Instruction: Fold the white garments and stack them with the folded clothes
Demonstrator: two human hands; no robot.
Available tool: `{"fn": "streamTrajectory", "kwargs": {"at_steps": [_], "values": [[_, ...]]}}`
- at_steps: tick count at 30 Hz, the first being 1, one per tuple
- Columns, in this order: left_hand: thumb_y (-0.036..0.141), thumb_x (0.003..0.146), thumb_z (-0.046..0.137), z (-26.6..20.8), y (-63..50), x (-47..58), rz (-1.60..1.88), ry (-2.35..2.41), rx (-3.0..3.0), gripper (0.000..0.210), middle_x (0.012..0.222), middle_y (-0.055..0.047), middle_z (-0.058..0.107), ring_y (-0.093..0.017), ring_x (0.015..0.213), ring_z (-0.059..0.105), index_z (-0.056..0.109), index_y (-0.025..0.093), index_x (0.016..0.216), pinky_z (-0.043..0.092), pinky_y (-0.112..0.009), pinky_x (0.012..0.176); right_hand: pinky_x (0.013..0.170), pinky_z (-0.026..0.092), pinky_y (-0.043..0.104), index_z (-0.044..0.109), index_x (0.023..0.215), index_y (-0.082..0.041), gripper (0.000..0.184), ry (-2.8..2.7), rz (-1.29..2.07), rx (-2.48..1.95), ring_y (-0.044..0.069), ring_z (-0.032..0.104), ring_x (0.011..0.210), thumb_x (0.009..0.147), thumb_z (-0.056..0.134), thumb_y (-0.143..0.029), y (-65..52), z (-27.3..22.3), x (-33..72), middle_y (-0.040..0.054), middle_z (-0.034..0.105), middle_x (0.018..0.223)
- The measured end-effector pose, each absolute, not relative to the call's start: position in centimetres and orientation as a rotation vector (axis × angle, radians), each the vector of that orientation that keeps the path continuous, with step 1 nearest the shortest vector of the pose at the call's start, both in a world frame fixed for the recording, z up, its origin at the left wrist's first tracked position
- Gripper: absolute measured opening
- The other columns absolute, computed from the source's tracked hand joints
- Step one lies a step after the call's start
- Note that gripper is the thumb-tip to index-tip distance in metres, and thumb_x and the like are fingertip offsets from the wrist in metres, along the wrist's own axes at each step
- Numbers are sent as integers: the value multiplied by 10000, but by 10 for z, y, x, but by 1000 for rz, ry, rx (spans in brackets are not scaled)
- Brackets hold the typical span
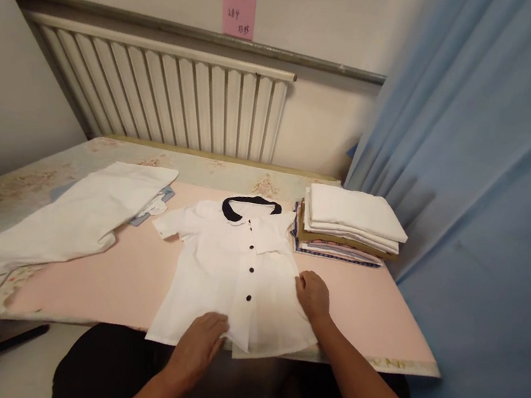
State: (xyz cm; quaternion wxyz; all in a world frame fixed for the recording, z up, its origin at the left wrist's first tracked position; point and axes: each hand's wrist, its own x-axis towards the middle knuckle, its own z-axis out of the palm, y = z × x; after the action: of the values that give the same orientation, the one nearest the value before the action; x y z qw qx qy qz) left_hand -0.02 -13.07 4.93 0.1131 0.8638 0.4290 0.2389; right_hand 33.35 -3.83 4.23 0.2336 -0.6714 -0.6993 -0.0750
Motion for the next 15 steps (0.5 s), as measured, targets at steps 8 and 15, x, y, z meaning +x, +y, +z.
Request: {"fn": "streamTrajectory", "kwargs": {"at_steps": [8,15], "values": [[342,920,351,88,-90,19,537,1671,1887,291,668,8,588,-161,668,557,563,216,767,385,-270,645,652,278,274,515,698,-203,192,-1922,-211,-1840,155,471,692,883,487,-243,-39,43,333,24,561,731],[194,878,409,78,-72,20,509,2025,2108,247,1006,-106,612,-229,944,546,571,150,1059,389,-344,817,650,278,276,505,696,-205,186,-1918,-221,-1838,153,464,686,879,500,-236,-39,44,333,19,557,727]]}}
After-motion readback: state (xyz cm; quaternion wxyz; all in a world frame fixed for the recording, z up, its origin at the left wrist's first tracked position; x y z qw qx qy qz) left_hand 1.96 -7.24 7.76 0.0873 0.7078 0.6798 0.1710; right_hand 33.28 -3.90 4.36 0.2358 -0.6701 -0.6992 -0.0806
